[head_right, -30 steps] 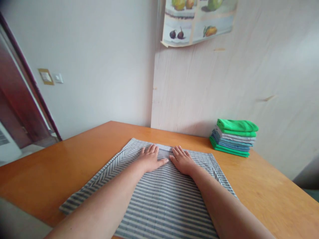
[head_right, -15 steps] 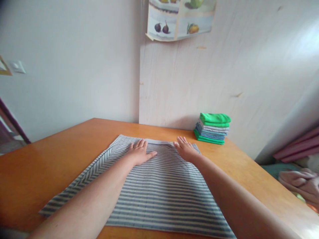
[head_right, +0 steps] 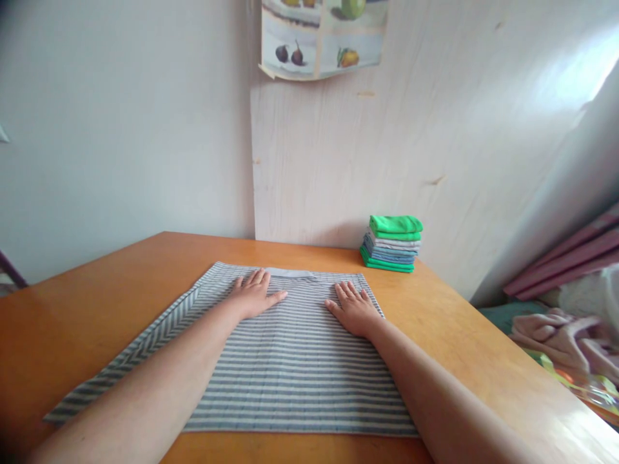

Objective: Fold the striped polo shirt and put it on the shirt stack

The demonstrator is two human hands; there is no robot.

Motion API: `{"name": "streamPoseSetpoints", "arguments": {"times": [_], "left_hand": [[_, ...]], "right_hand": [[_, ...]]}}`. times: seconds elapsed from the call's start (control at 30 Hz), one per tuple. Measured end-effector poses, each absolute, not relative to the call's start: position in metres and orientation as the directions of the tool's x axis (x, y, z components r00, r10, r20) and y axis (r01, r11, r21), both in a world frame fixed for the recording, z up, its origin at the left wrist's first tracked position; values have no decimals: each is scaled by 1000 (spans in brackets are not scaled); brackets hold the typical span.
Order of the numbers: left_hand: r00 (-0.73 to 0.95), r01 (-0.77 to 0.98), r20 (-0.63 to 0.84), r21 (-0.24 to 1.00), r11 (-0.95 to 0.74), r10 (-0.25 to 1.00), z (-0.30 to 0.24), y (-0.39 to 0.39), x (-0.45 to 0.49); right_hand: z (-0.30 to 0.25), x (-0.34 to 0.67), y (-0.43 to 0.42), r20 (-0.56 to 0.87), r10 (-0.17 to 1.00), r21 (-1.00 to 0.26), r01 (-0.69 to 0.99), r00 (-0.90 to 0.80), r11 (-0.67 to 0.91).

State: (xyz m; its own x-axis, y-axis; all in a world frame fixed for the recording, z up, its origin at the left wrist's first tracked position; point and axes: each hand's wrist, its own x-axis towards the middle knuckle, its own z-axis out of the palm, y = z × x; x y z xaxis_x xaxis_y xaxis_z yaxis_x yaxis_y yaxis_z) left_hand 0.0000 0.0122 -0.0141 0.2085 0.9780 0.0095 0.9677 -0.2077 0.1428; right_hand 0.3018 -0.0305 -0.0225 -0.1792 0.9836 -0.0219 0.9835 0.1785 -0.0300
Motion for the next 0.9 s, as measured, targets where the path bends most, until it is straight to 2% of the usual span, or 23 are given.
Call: {"name": "streamPoseSetpoints", "arguments": {"times": [0.4, 0.7, 0.9], "left_hand": [[133, 970, 40, 201, -138, 990, -7, 6, -7], [37, 995, 112, 90, -47, 993, -5, -32, -83], [11, 996, 60, 86, -16, 998, -17, -51, -109]], "right_hand": [[-28, 303, -28, 10, 982, -17, 982, -188, 188], [-34, 306, -26, 43, 977, -21, 977, -209, 211], [-38, 308, -23, 37, 976, 8, 976, -216, 216]]}}
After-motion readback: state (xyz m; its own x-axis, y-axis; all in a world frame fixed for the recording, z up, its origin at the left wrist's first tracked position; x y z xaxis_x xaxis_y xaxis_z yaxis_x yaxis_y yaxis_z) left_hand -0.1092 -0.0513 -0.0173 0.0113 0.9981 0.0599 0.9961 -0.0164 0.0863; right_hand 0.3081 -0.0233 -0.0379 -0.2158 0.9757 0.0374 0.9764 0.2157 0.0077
